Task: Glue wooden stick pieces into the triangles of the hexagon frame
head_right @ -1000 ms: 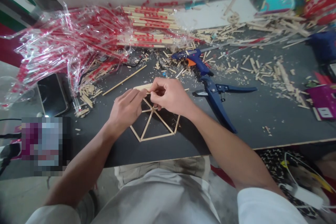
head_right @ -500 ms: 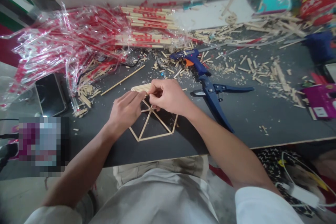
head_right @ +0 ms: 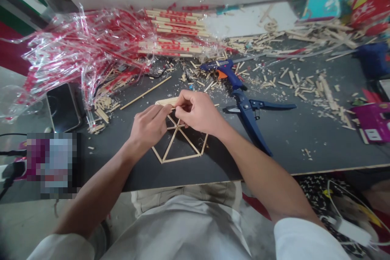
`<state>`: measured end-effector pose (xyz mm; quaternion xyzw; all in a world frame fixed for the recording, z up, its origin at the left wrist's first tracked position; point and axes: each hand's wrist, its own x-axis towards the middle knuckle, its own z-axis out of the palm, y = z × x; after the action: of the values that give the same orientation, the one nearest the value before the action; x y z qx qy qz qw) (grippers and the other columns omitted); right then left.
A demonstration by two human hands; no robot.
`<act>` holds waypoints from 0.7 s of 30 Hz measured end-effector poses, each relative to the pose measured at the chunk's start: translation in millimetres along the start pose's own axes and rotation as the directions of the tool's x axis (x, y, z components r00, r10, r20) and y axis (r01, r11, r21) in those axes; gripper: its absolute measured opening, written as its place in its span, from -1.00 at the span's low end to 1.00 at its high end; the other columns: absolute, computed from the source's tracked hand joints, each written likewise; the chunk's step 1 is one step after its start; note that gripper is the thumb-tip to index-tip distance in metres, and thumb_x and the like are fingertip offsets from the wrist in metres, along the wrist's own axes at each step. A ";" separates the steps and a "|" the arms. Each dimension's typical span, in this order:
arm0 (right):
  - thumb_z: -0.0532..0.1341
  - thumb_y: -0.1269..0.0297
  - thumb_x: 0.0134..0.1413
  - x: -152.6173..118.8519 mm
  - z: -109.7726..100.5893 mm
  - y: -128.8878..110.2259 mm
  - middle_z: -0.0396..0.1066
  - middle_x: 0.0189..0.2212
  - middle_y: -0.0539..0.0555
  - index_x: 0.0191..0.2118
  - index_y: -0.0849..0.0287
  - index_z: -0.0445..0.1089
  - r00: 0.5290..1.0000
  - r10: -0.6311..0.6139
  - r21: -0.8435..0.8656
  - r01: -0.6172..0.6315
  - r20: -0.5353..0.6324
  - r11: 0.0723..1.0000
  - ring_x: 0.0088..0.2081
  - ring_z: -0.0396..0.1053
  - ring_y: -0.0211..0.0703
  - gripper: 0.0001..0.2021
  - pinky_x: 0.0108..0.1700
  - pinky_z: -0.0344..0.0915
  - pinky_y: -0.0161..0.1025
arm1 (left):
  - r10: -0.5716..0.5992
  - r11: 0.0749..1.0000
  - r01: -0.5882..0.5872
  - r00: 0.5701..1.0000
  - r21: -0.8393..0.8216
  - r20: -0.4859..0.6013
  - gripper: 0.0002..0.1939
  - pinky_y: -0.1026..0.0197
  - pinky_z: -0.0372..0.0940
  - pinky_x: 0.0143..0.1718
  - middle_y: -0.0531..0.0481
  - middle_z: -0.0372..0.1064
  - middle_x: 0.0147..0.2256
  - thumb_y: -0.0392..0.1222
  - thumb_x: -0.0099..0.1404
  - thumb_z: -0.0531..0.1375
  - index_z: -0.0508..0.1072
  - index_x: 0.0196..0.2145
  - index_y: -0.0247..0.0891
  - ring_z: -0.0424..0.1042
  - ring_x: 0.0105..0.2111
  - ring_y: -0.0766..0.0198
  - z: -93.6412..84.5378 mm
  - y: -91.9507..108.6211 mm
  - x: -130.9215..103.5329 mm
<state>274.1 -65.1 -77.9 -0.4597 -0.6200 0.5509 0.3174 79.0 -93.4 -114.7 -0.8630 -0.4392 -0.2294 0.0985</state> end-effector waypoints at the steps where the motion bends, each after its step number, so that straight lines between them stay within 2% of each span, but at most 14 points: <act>1: 0.24 0.38 -0.08 0.1 0.0 0.2 0.35 -0.66 -0.14 -0.42 0.04 0.30 1.000 0.006 0.006 -0.006 0.000 1.000 -0.63 0.35 -0.25 -0.89 -0.52 0.28 -0.26 | 0.001 1.000 -0.001 1.000 -0.002 -0.001 -0.67 0.24 0.19 -0.44 0.00 0.46 -0.41 -0.41 0.52 -0.07 0.49 -0.12 -0.26 0.43 -0.40 0.27 0.3 0.2 0.5; 6: 0.26 0.39 -0.12 0.3 -1.0 -0.4 0.38 -0.66 -0.13 -0.43 0.05 0.31 1.000 0.022 0.024 -0.023 0.009 0.999 -0.63 0.36 -0.24 -0.88 -0.52 0.29 -0.25 | 0.065 0.996 -0.060 0.995 0.071 -0.076 -0.64 0.25 0.16 -0.46 0.01 0.44 -0.44 -0.41 0.53 -0.09 0.50 -0.17 -0.30 0.40 -0.44 0.29 0.8 1.1 1.5; 10: 0.27 0.39 -0.13 -0.1 -2.5 -1.7 0.40 -0.66 -0.12 -0.45 0.05 0.30 1.000 0.017 0.021 -0.018 0.024 1.000 -0.62 0.39 -0.22 -0.87 -0.52 0.31 -0.24 | 0.049 0.994 -0.046 0.998 0.096 -0.030 -0.63 0.27 0.17 -0.44 0.01 0.46 -0.44 -0.39 0.54 -0.10 0.50 -0.16 -0.28 0.42 -0.43 0.29 0.3 1.6 0.2; 14: 0.28 0.38 -0.12 -0.3 -2.4 -1.2 0.41 -0.65 -0.11 -0.44 0.05 0.30 1.000 0.020 0.020 -0.020 0.025 1.000 -0.62 0.40 -0.21 -0.87 -0.51 0.33 -0.24 | 0.063 0.994 -0.059 0.997 0.091 -0.050 -0.64 0.25 0.17 -0.45 0.01 0.44 -0.44 -0.38 0.55 -0.10 0.50 -0.11 -0.30 0.41 -0.43 0.29 0.0 1.3 0.1; 21: 0.29 0.38 -0.09 2.5 -3.7 1.3 0.40 -0.67 -0.10 -0.41 0.06 0.31 0.997 0.074 0.063 -0.075 0.031 0.995 -0.64 0.36 -0.24 -0.87 -0.54 0.32 -0.26 | 0.052 0.992 -0.053 0.999 0.112 0.010 -0.61 0.25 0.14 -0.48 -0.01 0.41 -0.45 -0.34 0.58 -0.12 0.51 -0.14 -0.27 0.40 -0.42 0.30 -0.9 2.3 2.9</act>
<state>276.8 -61.3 -78.7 -0.4642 -0.5891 0.5884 0.3022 82.1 -93.0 -112.4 -0.8682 -0.4288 -0.1985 0.1513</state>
